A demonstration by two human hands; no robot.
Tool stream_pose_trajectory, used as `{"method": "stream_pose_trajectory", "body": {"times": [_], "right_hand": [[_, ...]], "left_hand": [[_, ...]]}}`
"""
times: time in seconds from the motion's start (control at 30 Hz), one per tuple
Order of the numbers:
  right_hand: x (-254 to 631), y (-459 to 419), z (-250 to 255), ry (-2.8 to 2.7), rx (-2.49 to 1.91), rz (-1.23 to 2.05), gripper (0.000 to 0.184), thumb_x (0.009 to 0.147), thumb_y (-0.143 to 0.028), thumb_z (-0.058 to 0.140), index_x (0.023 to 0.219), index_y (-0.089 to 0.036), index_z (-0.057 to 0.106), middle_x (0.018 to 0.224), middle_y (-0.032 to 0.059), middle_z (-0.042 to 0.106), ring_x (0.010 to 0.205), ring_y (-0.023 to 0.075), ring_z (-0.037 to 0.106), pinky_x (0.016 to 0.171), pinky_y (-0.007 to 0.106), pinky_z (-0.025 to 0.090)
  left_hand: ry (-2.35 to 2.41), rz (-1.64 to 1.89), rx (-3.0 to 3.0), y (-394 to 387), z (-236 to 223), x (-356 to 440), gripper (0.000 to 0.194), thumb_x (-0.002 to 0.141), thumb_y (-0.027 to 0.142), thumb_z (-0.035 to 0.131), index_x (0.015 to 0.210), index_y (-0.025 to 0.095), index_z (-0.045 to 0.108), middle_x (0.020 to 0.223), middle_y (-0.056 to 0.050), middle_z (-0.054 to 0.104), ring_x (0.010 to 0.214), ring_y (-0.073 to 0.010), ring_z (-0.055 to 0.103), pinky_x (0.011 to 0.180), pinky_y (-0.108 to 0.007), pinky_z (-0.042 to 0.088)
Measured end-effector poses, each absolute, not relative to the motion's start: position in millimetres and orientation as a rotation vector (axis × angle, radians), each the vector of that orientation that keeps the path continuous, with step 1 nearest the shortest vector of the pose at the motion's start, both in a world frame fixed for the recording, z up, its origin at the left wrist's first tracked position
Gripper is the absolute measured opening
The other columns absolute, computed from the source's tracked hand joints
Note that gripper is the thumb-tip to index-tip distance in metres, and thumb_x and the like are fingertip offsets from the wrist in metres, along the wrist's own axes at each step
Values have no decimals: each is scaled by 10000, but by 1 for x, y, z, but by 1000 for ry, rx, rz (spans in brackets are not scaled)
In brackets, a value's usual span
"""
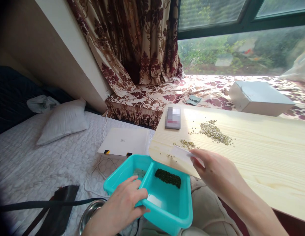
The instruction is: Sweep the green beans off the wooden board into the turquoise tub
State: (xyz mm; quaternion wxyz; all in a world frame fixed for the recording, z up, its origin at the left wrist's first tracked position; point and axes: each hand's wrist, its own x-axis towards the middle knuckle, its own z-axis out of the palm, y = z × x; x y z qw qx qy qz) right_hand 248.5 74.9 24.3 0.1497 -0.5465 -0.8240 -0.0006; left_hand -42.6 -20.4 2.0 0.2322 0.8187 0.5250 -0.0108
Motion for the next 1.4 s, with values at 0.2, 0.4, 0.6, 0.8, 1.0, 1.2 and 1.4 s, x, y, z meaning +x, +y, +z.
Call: {"method": "stream_pose_trajectory", "body": {"times": [0.2,0.4,0.6,0.8,1.0,1.2,1.4], "right_hand": [[245,70,28,-2379,-1561,78,284,882,-270,499,909,-270,782,668,25,762,510,195,680,440,267,447],[248,71,25,-2377,-1568,78,259,866,-275,530,934,-295,778,750,9,790,555,188,697,463,255,446],[248,73,25,-2384,-1552,51,283,898,-308,509,962,-288,784,807,14,804,568,191,706,466,264,457],[239,79,23,-2412,-1511,-42,265,896,-279,528,949,-285,788,805,19,805,608,199,723,473,263,463],[241,76,25,-2424,-1470,-37,261,896,-269,531,960,-286,784,837,14,810,632,193,730,486,260,481],[234,78,26,-2425,-1461,-105,253,882,-237,545,958,-275,784,862,17,813,641,201,740,478,258,471],[230,76,30,-2455,-1388,-81,245,880,-212,552,942,-274,781,845,7,810,648,196,742,491,255,486]], "left_hand": [[1443,11,2243,-24,1,-43,250,806,331,881,834,207,666,864,1,602,957,-218,638,1157,-440,405],[1444,20,2236,-25,-1,-42,264,799,324,886,814,207,650,841,5,593,955,-225,632,1140,-433,423],[1444,25,2248,-26,-2,-42,257,802,327,883,832,212,656,855,1,601,995,-237,629,1156,-458,408],[1449,35,2268,-26,-3,-42,258,801,328,884,819,210,656,829,10,596,939,-221,633,1144,-452,425],[1443,-9,2268,-25,2,-42,242,805,336,881,829,204,679,835,-3,612,930,-219,637,1150,-438,421],[1446,8,2275,-25,2,-41,237,797,327,887,839,212,684,846,2,623,945,-223,643,1142,-453,433],[1445,4,2282,-25,1,-41,247,804,340,882,824,210,672,835,4,618,950,-225,652,1142,-455,433]]}}
